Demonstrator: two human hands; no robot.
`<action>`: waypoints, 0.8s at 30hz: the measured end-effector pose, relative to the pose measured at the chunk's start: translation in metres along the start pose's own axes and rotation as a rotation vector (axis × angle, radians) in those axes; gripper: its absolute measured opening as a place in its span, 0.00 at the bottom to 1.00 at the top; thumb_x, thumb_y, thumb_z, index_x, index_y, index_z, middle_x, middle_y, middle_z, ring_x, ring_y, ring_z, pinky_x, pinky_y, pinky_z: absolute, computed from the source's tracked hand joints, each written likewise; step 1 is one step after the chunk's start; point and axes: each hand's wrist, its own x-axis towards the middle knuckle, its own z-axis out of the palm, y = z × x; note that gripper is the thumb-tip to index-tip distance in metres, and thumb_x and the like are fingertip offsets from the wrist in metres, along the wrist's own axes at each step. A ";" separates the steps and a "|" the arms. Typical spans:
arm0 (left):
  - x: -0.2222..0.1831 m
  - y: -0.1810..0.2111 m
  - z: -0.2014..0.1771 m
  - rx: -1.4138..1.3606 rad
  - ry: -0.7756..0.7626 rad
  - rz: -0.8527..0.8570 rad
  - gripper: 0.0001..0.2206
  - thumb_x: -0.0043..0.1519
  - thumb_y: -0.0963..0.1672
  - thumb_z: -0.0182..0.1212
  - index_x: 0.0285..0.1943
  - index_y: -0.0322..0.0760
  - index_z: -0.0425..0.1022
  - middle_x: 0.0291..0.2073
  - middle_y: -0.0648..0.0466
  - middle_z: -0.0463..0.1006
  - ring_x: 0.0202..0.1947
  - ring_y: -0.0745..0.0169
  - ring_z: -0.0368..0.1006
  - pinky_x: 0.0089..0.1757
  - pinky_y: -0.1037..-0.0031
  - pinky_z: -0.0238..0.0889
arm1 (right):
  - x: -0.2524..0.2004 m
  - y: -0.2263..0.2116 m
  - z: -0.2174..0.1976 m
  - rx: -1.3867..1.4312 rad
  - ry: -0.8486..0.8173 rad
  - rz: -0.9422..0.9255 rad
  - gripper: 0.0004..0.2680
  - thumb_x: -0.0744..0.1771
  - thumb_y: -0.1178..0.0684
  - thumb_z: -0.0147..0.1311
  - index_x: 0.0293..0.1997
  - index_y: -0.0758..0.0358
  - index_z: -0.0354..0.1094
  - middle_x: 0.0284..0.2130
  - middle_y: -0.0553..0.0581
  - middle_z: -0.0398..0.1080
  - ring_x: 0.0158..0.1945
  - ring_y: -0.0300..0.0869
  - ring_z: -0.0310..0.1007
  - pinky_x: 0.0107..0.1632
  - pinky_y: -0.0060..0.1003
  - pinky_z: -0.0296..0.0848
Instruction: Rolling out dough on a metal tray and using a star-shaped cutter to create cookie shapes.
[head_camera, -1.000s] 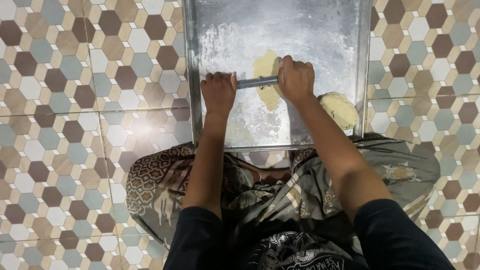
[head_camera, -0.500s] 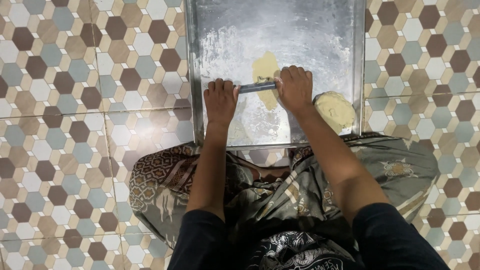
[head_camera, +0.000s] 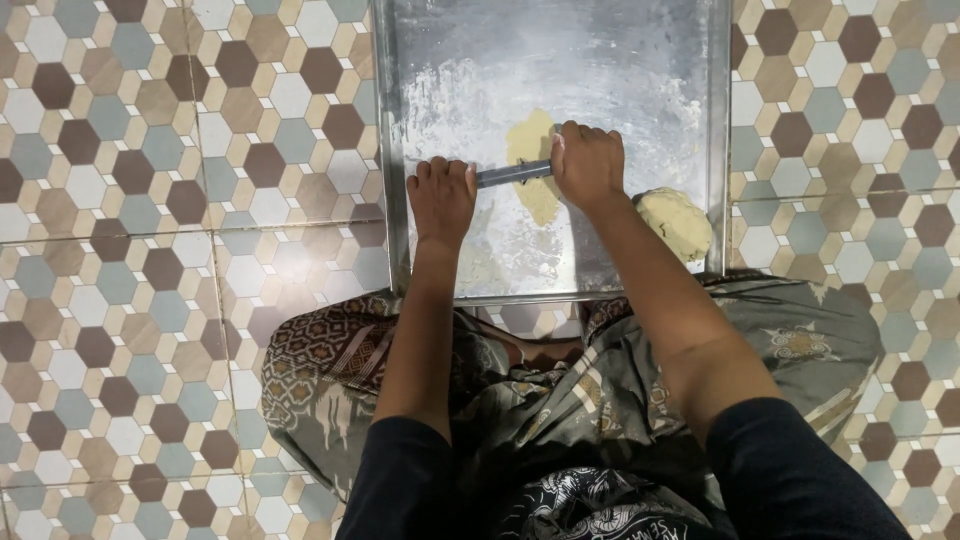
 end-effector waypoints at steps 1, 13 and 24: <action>0.003 -0.001 0.001 -0.002 -0.001 -0.001 0.18 0.72 0.54 0.44 0.38 0.46 0.76 0.34 0.53 0.75 0.43 0.53 0.74 0.43 0.59 0.66 | 0.002 0.001 0.001 -0.001 -0.002 -0.001 0.15 0.74 0.41 0.33 0.34 0.51 0.64 0.19 0.47 0.65 0.23 0.41 0.72 0.35 0.39 0.63; 0.036 -0.009 0.011 0.059 -0.133 0.017 0.27 0.72 0.52 0.38 0.23 0.46 0.78 0.18 0.53 0.74 0.28 0.53 0.75 0.37 0.60 0.58 | 0.034 0.011 -0.014 0.156 -0.405 0.040 0.22 0.75 0.38 0.26 0.36 0.56 0.69 0.20 0.57 0.74 0.29 0.53 0.80 0.37 0.49 0.70; 0.048 -0.009 0.001 0.049 -0.316 -0.011 0.30 0.73 0.51 0.32 0.23 0.44 0.79 0.16 0.53 0.75 0.26 0.55 0.76 0.40 0.60 0.60 | 0.042 0.007 -0.024 0.275 -0.506 0.112 0.23 0.75 0.41 0.31 0.25 0.57 0.70 0.19 0.58 0.74 0.30 0.53 0.79 0.40 0.50 0.73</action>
